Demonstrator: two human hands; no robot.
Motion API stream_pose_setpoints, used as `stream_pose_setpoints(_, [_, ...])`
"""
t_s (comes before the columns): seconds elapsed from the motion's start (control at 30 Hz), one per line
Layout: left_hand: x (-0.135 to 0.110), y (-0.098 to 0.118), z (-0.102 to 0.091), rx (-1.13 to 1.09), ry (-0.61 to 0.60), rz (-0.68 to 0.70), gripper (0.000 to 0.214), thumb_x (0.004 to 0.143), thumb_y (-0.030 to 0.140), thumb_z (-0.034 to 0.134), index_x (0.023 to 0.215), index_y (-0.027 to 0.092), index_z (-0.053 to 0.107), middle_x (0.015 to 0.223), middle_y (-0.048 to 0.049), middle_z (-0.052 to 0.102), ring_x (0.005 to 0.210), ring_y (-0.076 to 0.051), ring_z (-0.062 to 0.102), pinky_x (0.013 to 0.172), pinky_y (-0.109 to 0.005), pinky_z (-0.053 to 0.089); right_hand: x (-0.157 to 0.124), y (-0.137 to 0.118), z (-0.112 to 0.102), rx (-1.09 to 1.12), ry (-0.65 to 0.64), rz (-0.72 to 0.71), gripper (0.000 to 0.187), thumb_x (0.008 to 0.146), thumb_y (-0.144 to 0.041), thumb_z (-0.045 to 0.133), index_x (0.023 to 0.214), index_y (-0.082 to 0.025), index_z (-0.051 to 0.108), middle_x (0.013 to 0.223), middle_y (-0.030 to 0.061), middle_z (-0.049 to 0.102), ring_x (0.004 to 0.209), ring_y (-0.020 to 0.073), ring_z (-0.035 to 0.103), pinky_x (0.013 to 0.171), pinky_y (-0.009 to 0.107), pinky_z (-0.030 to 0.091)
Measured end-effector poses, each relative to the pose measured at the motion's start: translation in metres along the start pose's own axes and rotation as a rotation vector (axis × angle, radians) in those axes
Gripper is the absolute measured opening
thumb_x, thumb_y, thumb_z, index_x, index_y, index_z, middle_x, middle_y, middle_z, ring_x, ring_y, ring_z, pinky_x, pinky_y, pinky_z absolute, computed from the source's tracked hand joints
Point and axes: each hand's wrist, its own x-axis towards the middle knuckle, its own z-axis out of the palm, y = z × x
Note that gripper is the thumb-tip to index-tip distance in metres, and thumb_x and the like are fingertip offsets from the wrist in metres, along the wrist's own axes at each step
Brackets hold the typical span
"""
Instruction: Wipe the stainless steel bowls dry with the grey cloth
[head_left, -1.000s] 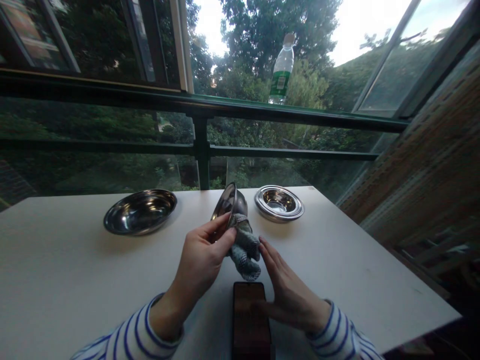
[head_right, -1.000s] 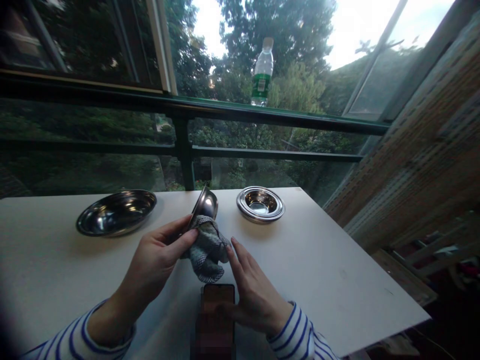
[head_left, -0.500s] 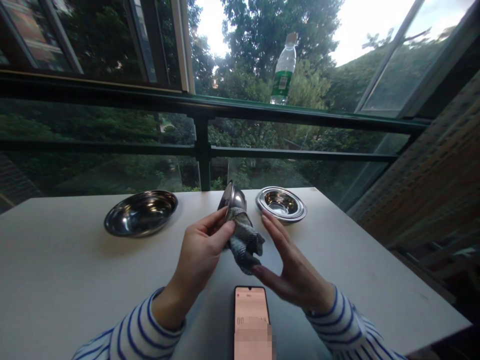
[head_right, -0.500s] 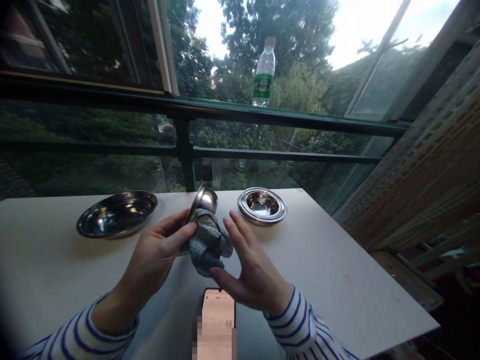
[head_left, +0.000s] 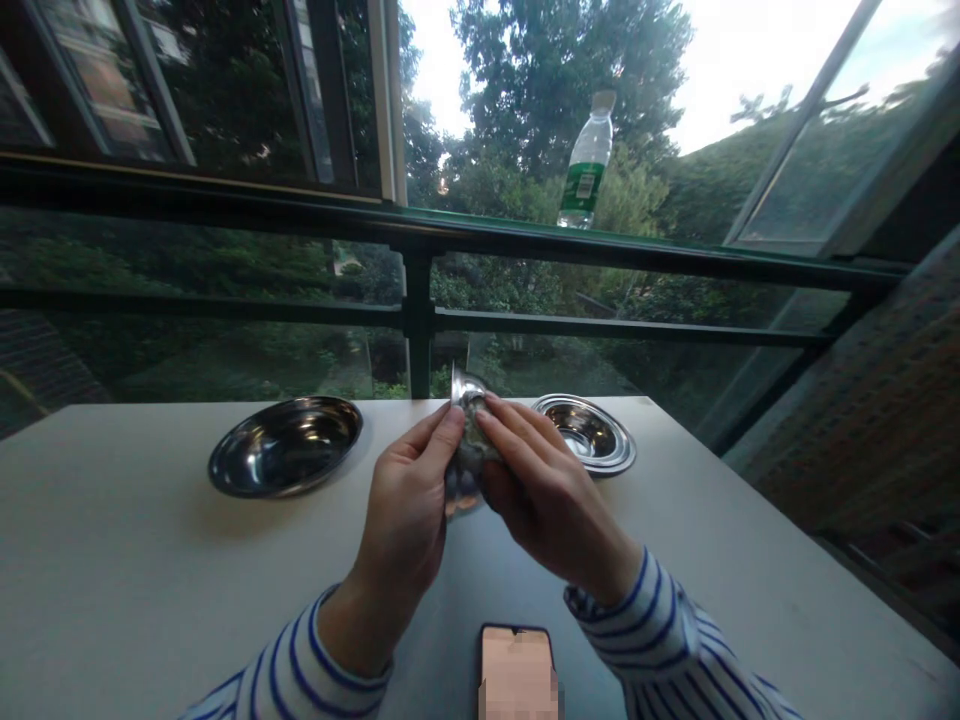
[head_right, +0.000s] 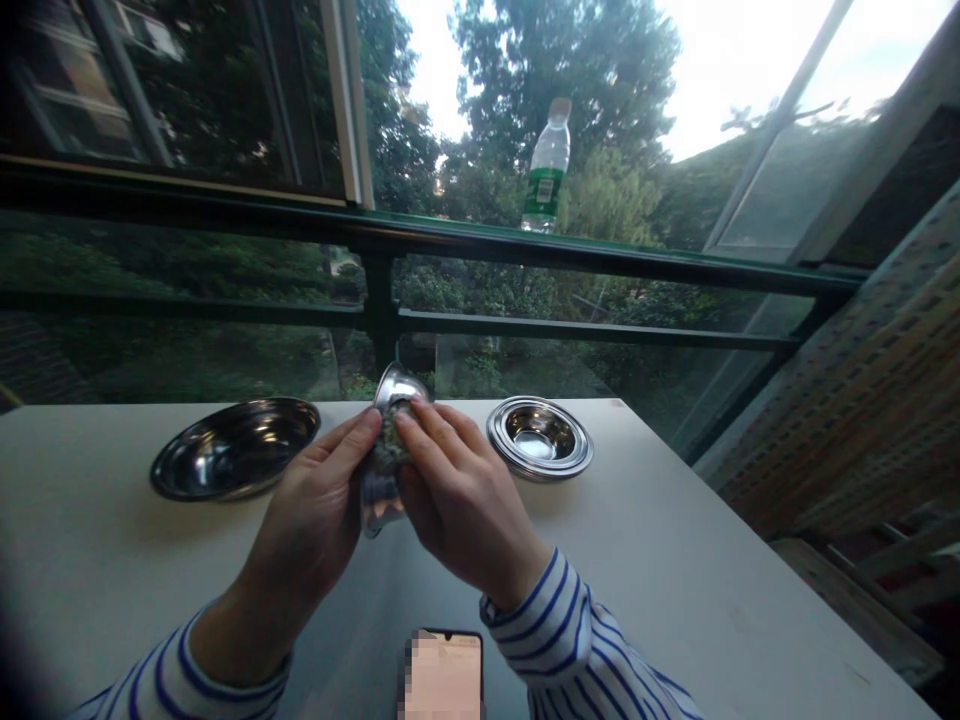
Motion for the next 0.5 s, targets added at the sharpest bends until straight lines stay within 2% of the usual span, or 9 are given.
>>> stream_pose_setpoints(0.1, [0.002,0.002,-0.002,-0.02,0.002,0.011,0.015,0.076,0.022,0.064,0.087,0.014,0.071,0.079,-0.0038,0.071,0.069,-0.012,0.065,0.067,-0.021,0.052,0.006,0.001,0.003,-0.045,-0.04,-0.065,0.041,0.089,-0.024,0.047,0.129,-0.011,0.047,0.137,0.0122,0.045,0.125,0.0276,0.037,0.1,0.047,0.04])
stream_pose_setpoints(0.3, [0.002,0.004,-0.007,-0.021,0.012,-0.053,0.018,0.078,0.022,0.061,0.092,0.013,0.069,0.081,-0.0052,0.071,0.068,-0.012,0.065,0.064,-0.021,0.051,0.011,0.008,0.01,0.001,0.021,-0.045,0.035,0.09,-0.018,0.045,0.124,-0.011,0.051,0.131,0.0117,0.051,0.119,0.0242,0.043,0.098,0.044,0.043])
stream_pose_setpoints(0.43, [0.005,0.004,-0.01,-0.058,0.047,-0.057,0.009,0.076,0.02,0.064,0.078,0.014,0.07,0.07,-0.0023,0.069,0.066,-0.01,0.065,0.059,-0.016,0.049,0.006,0.006,0.011,-0.026,-0.066,-0.144,0.037,0.087,-0.019,0.049,0.124,-0.013,0.052,0.134,0.0093,0.049,0.121,0.0274,0.041,0.097,0.047,0.042])
stream_pose_setpoints(0.5, [0.005,0.004,-0.01,-0.043,0.032,-0.072,0.01,0.076,0.022,0.064,0.079,0.014,0.07,0.07,-0.0023,0.069,0.067,-0.011,0.065,0.059,-0.016,0.048,0.004,0.009,0.01,-0.036,-0.05,-0.146,0.037,0.087,-0.018,0.049,0.123,-0.014,0.052,0.133,0.0098,0.05,0.12,0.0267,0.042,0.097,0.046,0.043])
